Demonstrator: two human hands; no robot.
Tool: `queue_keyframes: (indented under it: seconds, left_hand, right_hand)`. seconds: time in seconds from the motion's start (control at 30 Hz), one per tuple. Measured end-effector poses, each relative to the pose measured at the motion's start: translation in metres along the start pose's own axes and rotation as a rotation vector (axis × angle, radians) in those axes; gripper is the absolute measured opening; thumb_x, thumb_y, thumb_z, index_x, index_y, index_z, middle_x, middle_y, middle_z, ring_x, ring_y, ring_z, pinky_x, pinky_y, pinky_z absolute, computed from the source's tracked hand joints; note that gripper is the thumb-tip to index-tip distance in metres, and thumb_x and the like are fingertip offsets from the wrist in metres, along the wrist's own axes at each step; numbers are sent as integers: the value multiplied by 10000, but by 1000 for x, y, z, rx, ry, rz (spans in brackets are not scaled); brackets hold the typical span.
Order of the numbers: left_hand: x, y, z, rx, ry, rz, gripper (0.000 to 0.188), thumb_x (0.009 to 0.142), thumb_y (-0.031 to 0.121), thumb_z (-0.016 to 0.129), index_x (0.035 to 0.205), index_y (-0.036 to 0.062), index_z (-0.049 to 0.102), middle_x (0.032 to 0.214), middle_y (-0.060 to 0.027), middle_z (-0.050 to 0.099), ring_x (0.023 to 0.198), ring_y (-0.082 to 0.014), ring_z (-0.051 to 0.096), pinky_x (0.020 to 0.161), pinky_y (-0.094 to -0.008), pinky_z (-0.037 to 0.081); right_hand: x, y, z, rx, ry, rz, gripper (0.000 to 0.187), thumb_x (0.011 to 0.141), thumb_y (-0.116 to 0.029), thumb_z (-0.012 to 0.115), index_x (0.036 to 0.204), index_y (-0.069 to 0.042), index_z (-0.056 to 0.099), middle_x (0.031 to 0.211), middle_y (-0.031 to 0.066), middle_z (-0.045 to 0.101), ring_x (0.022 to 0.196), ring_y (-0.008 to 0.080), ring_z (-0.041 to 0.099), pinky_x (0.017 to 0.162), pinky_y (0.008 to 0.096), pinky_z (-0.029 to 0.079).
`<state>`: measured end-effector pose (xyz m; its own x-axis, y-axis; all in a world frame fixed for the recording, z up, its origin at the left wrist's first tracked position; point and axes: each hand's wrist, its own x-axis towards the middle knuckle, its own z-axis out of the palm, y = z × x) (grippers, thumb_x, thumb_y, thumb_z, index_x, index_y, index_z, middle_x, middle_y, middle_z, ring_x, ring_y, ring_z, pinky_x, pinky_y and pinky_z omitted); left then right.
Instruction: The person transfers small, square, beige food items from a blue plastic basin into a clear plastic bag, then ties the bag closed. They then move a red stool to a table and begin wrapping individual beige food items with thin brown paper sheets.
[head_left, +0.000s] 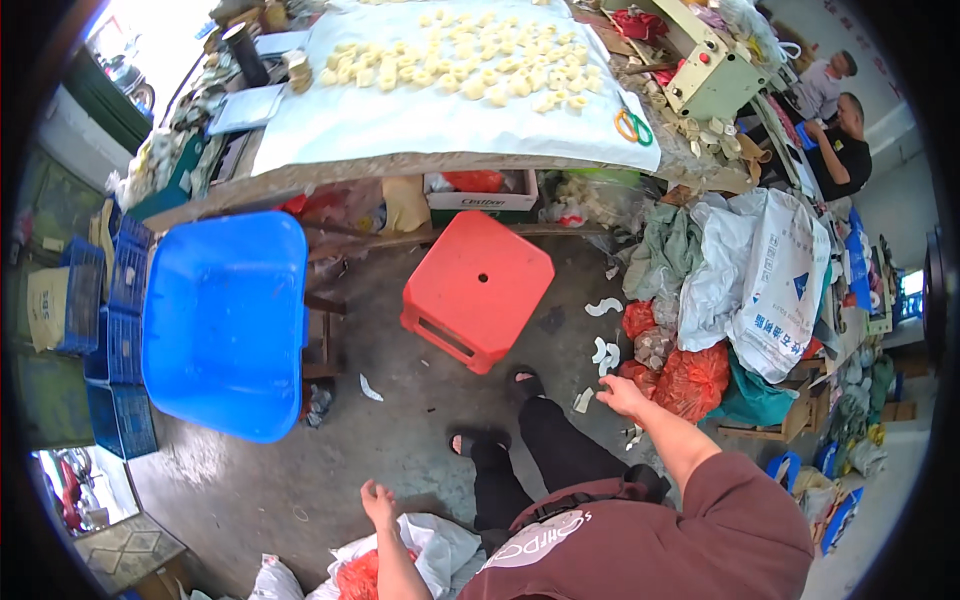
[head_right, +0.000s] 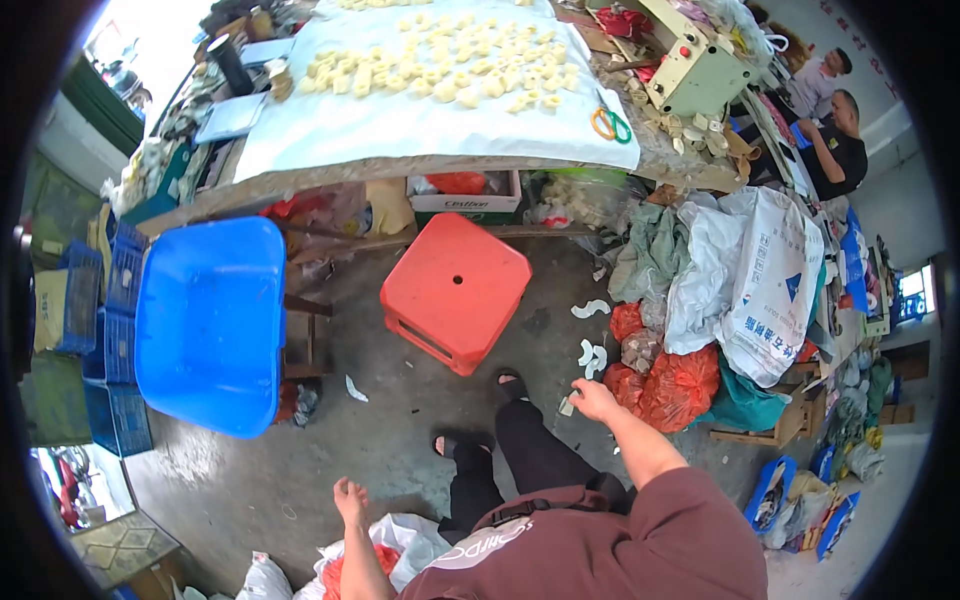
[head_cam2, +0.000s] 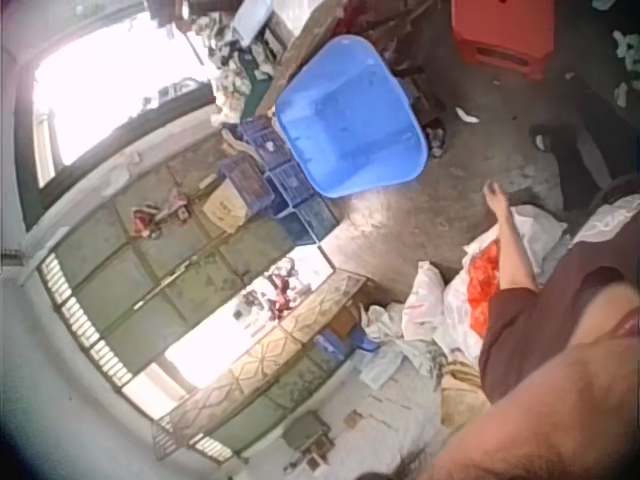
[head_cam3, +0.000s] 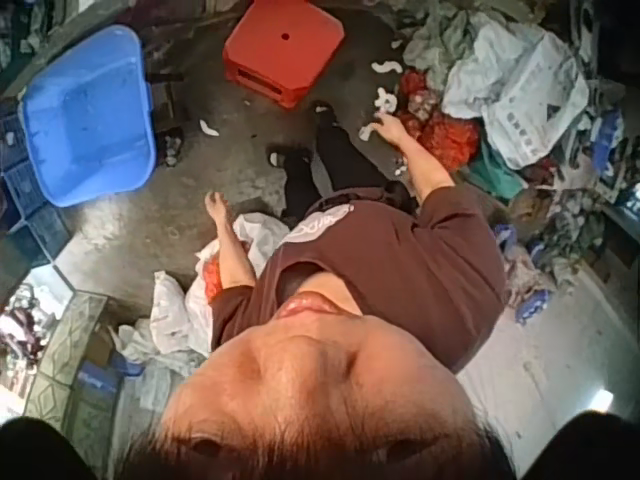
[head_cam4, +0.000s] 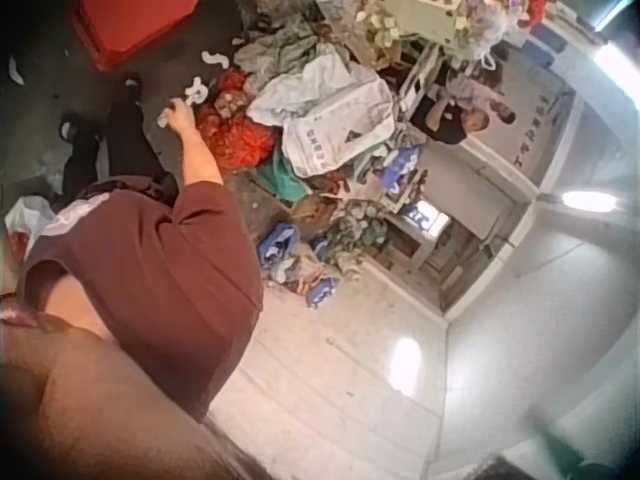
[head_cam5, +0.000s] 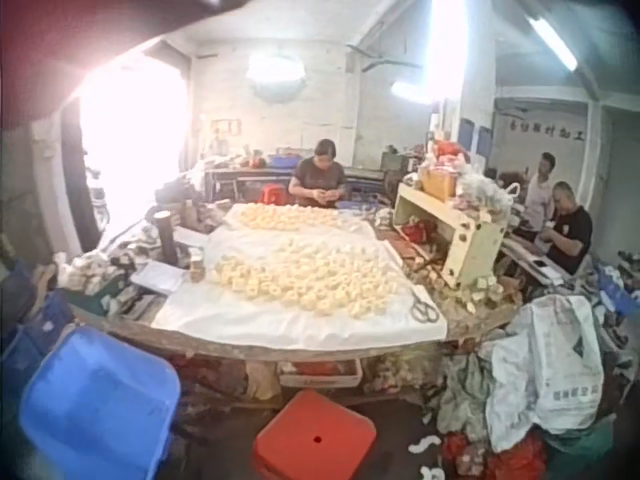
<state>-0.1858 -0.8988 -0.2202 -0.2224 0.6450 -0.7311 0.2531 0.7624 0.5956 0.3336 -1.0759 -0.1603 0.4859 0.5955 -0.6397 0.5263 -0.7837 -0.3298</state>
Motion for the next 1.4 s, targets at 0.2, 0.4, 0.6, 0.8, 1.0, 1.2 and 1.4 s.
queue_keyframes:
  seconds: [0.2, 0.4, 0.6, 0.8, 1.0, 1.2, 1.4]
  left_hand:
    - [36, 118, 137, 357, -159, 394, 358, 838, 141, 541, 1178, 42, 491, 1031, -127, 591, 922, -212, 578, 821, -316, 444]
    - [80, 216, 288, 547, -237, 681, 483, 824, 156, 571, 1272, 73, 413, 1236, -182, 484, 1167, -301, 461, 950, -374, 377]
    - [127, 258, 387, 977, 8, 686, 702, 811, 228, 603, 1393, 106, 230, 1393, -153, 301, 1306, -327, 257, 1028, -436, 272]
    - [130, 248, 382, 1087, 39, 523, 739, 795, 294, 623, 1383, 70, 237, 1347, -212, 314, 1252, -375, 290, 1007, -458, 287]
    - [129, 185, 324, 900, 83, 202, 788, 782, 318, 638, 1371, 3, 220, 1323, -286, 314, 1217, -421, 326, 1012, -453, 296]
    - [129, 193, 312, 741, -125, 245, 798, 780, 262, 632, 1377, -26, 188, 1324, -253, 350, 1227, -402, 343, 1028, -386, 305]
    - [91, 404, 411, 667, 505, 1077, 535, 852, 89, 516, 1332, -24, 306, 1355, -219, 319, 1286, -335, 257, 1066, -406, 189]
  right_hand:
    - [43, 1, -15, 198, -19, 45, 467, 802, -299, 624, 1175, -41, 517, 888, 136, 644, 867, 273, 622, 780, 368, 479]
    - [168, -13, -10, 577, -102, 122, 654, 810, -321, 632, 1338, -54, 353, 963, 117, 650, 914, 228, 615, 799, 330, 472]
    - [251, -57, -31, 1154, -205, 436, 884, 830, -315, 635, 1441, -95, 34, 1255, 126, 472, 1110, 203, 487, 878, 339, 422]
    - [290, -93, -53, 1169, -193, 151, 823, 824, -251, 640, 1440, -109, 113, 1319, 153, 397, 1207, 223, 415, 941, 339, 390]
    - [350, -121, -52, 936, -304, -181, 728, 809, -251, 636, 1413, -110, 255, 1258, 164, 427, 1154, 233, 455, 926, 334, 404]
    - [359, -133, -83, 742, -436, -236, 707, 812, -337, 608, 1394, -89, 292, 1217, 181, 446, 1050, 257, 518, 864, 329, 431]
    - [359, -115, -90, 640, -312, -366, 635, 802, -309, 599, 1344, -76, 365, 1097, 171, 523, 1006, 290, 529, 830, 370, 438]
